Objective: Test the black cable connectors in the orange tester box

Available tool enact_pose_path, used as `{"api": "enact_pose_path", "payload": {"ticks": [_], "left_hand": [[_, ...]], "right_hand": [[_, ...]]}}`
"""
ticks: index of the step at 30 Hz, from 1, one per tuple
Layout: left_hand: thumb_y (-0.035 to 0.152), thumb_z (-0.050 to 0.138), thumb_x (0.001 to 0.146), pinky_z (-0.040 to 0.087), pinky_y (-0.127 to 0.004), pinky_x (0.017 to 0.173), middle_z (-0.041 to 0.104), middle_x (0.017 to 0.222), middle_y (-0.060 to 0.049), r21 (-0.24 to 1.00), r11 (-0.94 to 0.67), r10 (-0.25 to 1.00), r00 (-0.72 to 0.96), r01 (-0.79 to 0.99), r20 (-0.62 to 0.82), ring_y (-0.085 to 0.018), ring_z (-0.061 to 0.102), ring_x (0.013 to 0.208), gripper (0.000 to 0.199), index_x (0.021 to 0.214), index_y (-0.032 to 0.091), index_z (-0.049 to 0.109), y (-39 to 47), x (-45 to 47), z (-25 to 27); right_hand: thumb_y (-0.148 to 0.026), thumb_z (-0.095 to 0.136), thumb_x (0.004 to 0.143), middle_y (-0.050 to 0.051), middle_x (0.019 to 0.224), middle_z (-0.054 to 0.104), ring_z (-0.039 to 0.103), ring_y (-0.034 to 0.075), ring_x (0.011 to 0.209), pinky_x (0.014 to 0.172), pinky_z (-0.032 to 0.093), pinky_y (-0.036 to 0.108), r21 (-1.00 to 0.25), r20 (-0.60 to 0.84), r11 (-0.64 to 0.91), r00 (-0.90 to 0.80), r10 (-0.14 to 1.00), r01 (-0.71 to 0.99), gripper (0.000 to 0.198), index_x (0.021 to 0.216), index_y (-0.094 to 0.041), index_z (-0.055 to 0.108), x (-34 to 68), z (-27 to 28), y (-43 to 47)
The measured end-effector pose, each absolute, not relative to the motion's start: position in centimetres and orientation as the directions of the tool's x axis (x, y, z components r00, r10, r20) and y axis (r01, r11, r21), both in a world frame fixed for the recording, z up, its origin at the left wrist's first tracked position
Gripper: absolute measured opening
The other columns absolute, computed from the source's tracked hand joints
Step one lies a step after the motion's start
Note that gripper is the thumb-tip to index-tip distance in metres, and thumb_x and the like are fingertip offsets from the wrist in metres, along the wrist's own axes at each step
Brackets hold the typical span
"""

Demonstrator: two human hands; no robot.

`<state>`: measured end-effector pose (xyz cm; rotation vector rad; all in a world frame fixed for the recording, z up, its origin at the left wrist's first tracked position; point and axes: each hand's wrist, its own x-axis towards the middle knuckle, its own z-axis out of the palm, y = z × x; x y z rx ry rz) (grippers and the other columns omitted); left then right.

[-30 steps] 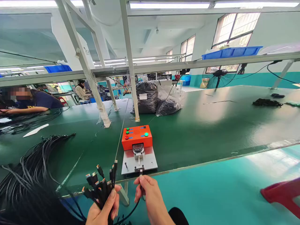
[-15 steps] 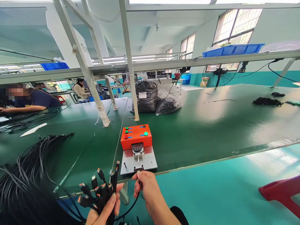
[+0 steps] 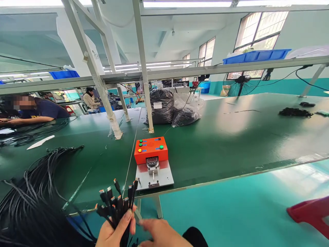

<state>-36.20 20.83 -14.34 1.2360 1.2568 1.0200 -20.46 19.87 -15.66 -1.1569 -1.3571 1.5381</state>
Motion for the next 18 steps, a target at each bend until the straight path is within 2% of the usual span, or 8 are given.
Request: {"api": "enact_pose_path", "payload": {"ticks": [2,4,7,11,15,18], "left_hand": [[0.057,0.058,0.073,0.040,-0.029,0.062,0.056,0.048,0.000,0.988,0.099,0.987,0.111,0.119,-0.112,-0.018,0.053,0.054,0.044,0.048,0.020,0.056,20.8,-36.0,-14.6],[0.057,0.059,0.072,0.040,-0.028,0.055,0.055,0.047,0.001,0.985,0.088,0.983,0.148,0.146,-0.110,-0.017,0.051,0.050,0.041,0.058,0.018,0.062,20.8,-35.8,-14.8],[0.056,0.060,0.072,0.040,-0.027,0.053,0.054,0.046,0.002,0.986,0.080,0.977,0.182,0.148,-0.106,-0.016,0.050,0.048,0.042,0.072,0.014,0.068,20.8,-35.5,-14.9],[0.052,0.063,0.072,0.038,-0.026,0.052,0.053,0.046,0.002,0.988,0.092,0.979,0.169,0.121,-0.112,-0.015,0.048,0.047,0.040,0.071,0.014,0.070,20.7,-35.3,-14.8],[0.058,0.065,0.065,0.037,-0.027,0.049,0.054,0.037,0.002,0.985,0.134,0.988,0.062,0.109,-0.142,-0.016,0.050,0.042,0.046,0.071,0.013,0.072,20.6,-34.9,-14.9],[0.056,0.067,0.061,0.041,-0.029,0.052,0.062,0.044,0.000,0.984,0.162,0.987,0.007,0.071,-0.163,-0.017,0.053,0.045,0.051,0.087,0.013,0.075,20.5,-34.6,-15.1]], "right_hand": [[-0.034,0.069,0.066,0.005,0.107,0.069,0.057,0.028,0.103,0.092,0.039,0.036,-0.996,-0.042,-0.055,-0.179,0.983,-0.068,0.038,0.103,-0.025,0.068,-20.6,-15.3,19.7],[-0.041,0.060,0.077,0.008,0.112,0.066,0.056,0.026,0.105,0.094,0.038,0.038,-0.968,0.039,0.021,-0.065,0.997,-0.249,0.040,0.113,-0.024,0.063,-21.0,-14.6,20.1],[-0.040,0.057,0.081,0.006,0.095,0.070,0.060,0.020,0.085,0.083,0.044,0.033,-0.900,0.070,0.071,0.018,0.997,-0.430,0.031,0.103,-0.021,0.068,-21.5,-13.4,21.0],[-0.037,0.065,0.076,0.002,0.070,0.067,0.054,0.014,0.068,0.067,0.045,0.024,-0.896,0.046,0.082,0.093,0.995,-0.436,0.022,0.083,-0.018,0.072,-21.6,-12.3,21.5],[-0.037,0.062,0.077,0.001,0.069,0.065,0.053,0.013,0.067,0.065,0.044,0.023,-0.904,0.033,0.068,0.091,0.995,-0.423,0.021,0.079,-0.017,0.069,-21.6,-12.0,21.2],[-0.039,0.058,0.080,0.001,0.067,0.064,0.054,0.015,0.064,0.063,0.043,0.026,-0.901,-0.039,0.018,0.122,0.992,-0.434,0.023,0.077,-0.017,0.064,-21.9,-12.2,21.0]]}}
